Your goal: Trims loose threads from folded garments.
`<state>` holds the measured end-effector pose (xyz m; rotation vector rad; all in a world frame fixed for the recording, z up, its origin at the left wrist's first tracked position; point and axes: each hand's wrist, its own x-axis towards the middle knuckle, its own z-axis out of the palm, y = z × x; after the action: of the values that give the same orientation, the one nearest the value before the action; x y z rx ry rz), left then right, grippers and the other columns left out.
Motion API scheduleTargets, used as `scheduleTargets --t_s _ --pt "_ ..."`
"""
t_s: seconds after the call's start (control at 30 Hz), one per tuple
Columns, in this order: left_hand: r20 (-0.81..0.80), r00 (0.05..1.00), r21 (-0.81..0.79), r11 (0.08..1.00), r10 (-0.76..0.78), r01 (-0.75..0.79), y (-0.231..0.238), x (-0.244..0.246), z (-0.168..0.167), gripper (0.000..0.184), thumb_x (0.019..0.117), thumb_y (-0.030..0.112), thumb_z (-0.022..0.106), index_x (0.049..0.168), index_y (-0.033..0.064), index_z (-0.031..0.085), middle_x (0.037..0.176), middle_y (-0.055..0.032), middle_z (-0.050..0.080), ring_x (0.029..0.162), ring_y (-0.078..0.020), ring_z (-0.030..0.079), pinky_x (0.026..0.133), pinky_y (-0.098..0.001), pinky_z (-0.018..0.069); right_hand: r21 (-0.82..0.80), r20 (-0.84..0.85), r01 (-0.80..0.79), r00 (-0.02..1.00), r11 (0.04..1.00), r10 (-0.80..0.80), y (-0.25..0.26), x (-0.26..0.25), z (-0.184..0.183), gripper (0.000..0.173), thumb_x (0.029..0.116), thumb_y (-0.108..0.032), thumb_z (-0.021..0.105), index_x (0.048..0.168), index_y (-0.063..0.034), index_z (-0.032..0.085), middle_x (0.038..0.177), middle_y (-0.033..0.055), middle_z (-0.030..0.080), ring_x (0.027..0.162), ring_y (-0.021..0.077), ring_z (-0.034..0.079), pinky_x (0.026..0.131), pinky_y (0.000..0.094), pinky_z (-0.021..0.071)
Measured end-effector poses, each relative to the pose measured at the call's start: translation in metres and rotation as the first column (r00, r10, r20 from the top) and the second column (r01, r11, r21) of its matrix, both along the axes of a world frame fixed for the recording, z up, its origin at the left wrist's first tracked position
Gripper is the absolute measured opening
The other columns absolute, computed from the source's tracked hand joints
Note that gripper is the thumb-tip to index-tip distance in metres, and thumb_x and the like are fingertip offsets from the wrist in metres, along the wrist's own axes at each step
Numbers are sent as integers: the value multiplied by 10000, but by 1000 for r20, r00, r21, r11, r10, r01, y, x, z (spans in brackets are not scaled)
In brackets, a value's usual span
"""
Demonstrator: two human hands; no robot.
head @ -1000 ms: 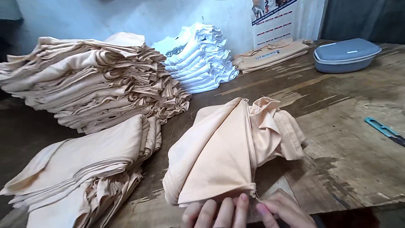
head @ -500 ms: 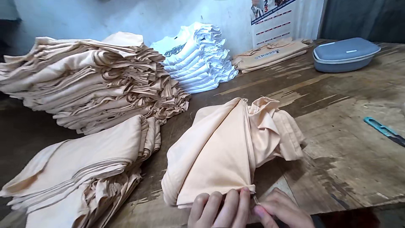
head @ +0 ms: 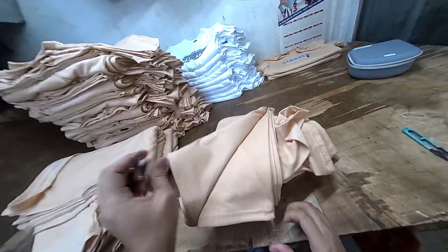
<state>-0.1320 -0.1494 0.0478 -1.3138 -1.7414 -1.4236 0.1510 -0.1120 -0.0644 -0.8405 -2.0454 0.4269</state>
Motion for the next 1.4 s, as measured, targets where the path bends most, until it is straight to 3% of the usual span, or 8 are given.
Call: scheduleTargets --t_s 0.17,0.27,0.4,0.53,0.73,0.93,1.07,1.4 --pt "-26 908 -319 865 -417 388 -1 63 -40 414 926 322 739 1257 76 700 1027 -84 688 899 -150 660 768 -323 572 267 -150 229 969 936 -194 6 -30 -4 617 807 -681 747 1099 -146 651 1118 102 663 1047 222 636 916 372 522" --pt "22 897 -250 867 -440 432 0 65 -59 354 936 307 741 1206 78 726 1078 -59 675 960 -82 669 817 -236 596 352 -180 262 961 899 -210 15 -45 -12 525 892 -598 701 1305 -274 665 1195 65 625 1110 201 601 959 371 495" --pt "-17 930 -155 919 -368 362 3 54 -69 341 938 321 738 1164 65 736 1066 -66 664 941 -59 667 777 -188 593 516 -166 226 973 826 -162 27 -46 -15 152 962 -286 652 1074 -342 739 1159 -23 658 1093 172 563 989 381 401" --pt "-38 907 -211 890 -420 403 -7 46 -72 320 948 339 734 1171 110 742 1052 -49 656 960 -59 648 812 -196 570 373 -246 28 967 927 70 27 -11 -8 62 899 -368 798 931 -332 759 1058 -92 630 1162 94 545 1074 338 407" --pt "-106 865 -333 837 -491 435 -25 55 -72 336 958 326 727 1264 189 703 1084 -41 651 954 -108 630 835 -282 542 131 -70 -3 997 991 12 24 20 -4 172 933 -404 739 887 -239 727 1044 -18 701 1071 155 626 985 417 466" --pt "-210 868 -353 863 -450 362 -24 70 -69 286 978 329 695 1251 241 705 1094 -33 664 904 -144 600 784 -336 457 16 -79 172 982 985 -170 5 -8 1 689 794 -762 688 1091 -143 750 1125 92 686 1053 240 629 908 478 497" --pt "-253 848 -367 857 -465 361 -25 69 -71 176 973 238 688 1129 215 766 1028 0 732 885 -154 627 767 -348 477 147 -188 237 960 960 -208 2 -28 -10 168 923 -370 743 888 -211 785 1013 -4 720 998 142 644 912 384 490" --pt "-368 809 -341 876 -458 340 -18 80 -76 198 976 210 678 1155 202 764 1052 11 736 848 -155 587 765 -342 416 170 -365 235 917 957 -160 -8 -26 -16 59 918 -260 756 960 -219 755 1077 -22 605 1075 54 570 946 219 477"
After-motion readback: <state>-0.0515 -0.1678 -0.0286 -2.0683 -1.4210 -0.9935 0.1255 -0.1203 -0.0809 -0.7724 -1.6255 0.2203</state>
